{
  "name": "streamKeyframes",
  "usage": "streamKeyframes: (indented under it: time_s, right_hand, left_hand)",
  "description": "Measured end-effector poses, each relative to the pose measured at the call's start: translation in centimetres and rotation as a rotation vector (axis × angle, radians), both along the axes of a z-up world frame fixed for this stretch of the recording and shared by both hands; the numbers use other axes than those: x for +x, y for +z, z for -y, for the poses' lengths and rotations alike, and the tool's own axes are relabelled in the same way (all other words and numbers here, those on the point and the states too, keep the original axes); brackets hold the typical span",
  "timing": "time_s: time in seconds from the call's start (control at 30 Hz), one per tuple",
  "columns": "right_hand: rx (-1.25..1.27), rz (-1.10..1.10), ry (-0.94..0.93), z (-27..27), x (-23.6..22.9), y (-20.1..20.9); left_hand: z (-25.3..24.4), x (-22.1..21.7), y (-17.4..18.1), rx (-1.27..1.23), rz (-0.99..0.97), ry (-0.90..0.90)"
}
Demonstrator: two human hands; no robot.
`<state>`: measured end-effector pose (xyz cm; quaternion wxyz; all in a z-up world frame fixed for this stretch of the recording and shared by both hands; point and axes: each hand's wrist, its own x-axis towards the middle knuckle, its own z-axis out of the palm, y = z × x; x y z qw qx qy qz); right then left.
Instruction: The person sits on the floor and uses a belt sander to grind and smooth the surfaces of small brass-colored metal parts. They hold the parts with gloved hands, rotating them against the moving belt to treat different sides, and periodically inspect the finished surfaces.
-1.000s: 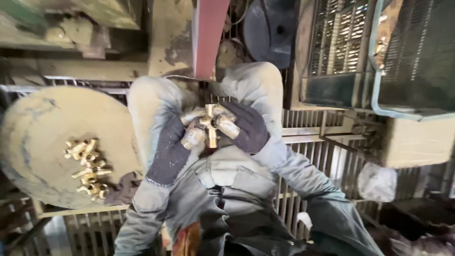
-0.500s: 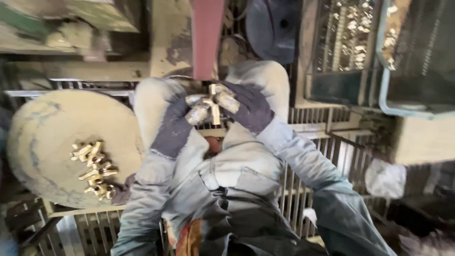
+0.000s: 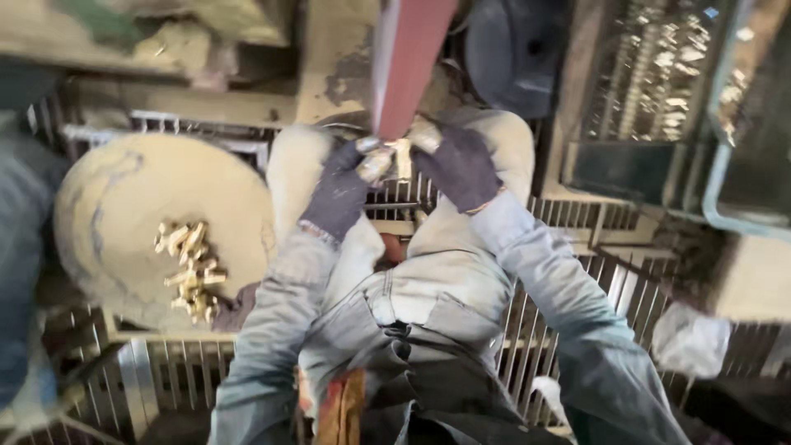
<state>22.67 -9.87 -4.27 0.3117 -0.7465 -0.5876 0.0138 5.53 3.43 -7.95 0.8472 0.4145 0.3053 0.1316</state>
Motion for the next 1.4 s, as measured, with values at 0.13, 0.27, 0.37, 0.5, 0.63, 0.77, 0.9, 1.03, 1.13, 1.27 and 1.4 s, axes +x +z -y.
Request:
streamKeyframes:
  time_s: [0.13,0.27,0.37,0.5,0.63,0.77,0.9,1.03,1.13,1.27,1.4]
  right_hand:
    - [-0.29,-0.197,-0.023,0.5,1.4,-0.3]
    - [-0.419,-0.283,-0.111,-0.3,1.2,-1.0]
    - [-0.429,-0.316,-0.146,-1.1,1.5,-1.0]
    - [-0.289,-0.444,-0.11,-0.5,2.3,-0.6]
    - [-0.422,-0.497,-0.185,-0.9,2.7,0.1]
    - [-0.451,-0.683,-0.156,-2.4,1.7,0.8]
    - [-0.663,-0.643,-0.275,-2.9,2.2,2.4]
    - [-0.444,-1.279,-0.23,-2.5,1.6,2.9]
    - [-0.503,-1.391,-0.217,-2.4,2.2,2.3]
    - [-0.59,-1.434,-0.33,-2.4,2.7,-0.1]
    - [-0.591,-0.544,-0.023,-0.9,1.7,-1.2]
  left_hand:
    - [0.8,0.8,0.4,0.069,-0.138,0.006]
    - [-0.1,0.2,1.4,0.052,-0.063,0.013]
    - [0.4,-0.1,1.3,0.105,-0.124,-0.008]
    - [0.3,1.4,1.1,0.114,-0.143,0.048]
    - [0.8,1.0,1.1,0.227,-0.133,0.005]
    - [-0.3,-0.1,1.1,0.113,-0.078,-0.01]
    - [-0.3,0.6,0.2,0.0,-0.072,0.048]
    - [-0.2,-0.1,0.2,0.036,-0.143,0.003]
    - [-0.1,0.9,0.7,0.111,-0.166,-0.022]
    - [0.0,0.9,1.4,-0.01,-0.181,0.036]
    - [-0.2,0.4,2.4,0.259,-0.275,-0.071]
